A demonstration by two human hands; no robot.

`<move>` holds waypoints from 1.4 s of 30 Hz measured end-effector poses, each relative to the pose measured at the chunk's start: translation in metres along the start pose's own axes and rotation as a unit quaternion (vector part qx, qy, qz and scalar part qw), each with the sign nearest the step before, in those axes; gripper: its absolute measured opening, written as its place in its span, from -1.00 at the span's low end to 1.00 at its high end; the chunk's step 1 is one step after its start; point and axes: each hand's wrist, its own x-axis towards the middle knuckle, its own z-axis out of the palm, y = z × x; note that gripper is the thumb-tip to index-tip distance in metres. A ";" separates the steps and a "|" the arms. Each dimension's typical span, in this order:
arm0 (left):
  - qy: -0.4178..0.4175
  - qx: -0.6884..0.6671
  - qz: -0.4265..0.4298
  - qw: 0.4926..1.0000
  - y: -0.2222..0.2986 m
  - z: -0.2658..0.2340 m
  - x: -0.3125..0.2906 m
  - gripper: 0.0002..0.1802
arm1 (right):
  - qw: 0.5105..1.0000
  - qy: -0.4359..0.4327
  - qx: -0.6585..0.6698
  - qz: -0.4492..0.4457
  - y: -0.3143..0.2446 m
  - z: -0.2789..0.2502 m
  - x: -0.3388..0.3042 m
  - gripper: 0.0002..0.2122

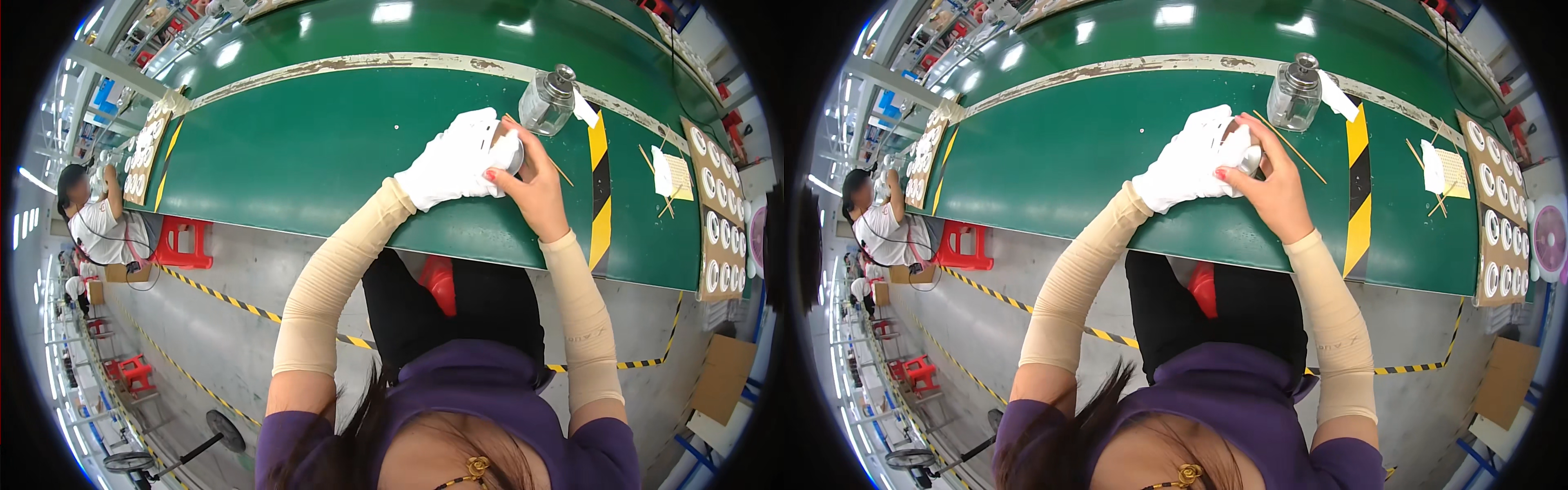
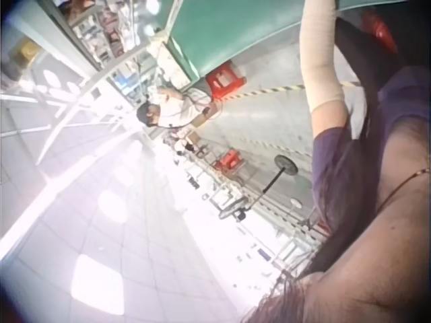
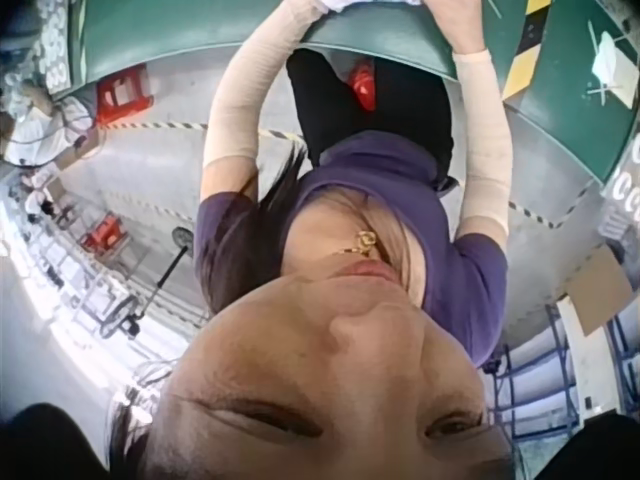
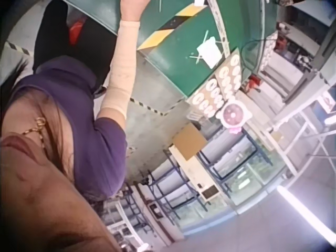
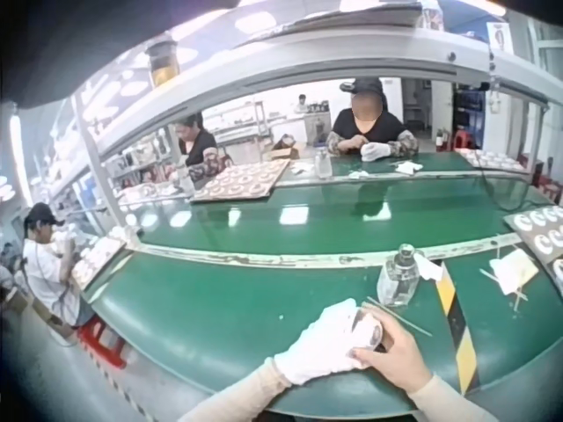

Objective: Assembling small electronic components at a factory workstation, involving dipping parts into a solution and sorting them into trays.

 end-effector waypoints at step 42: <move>-0.001 -0.063 -0.051 0.997 0.023 -0.019 0.002 0.08 | 0.782 0.188 -0.490 -0.337 -0.029 -0.094 0.079 -0.84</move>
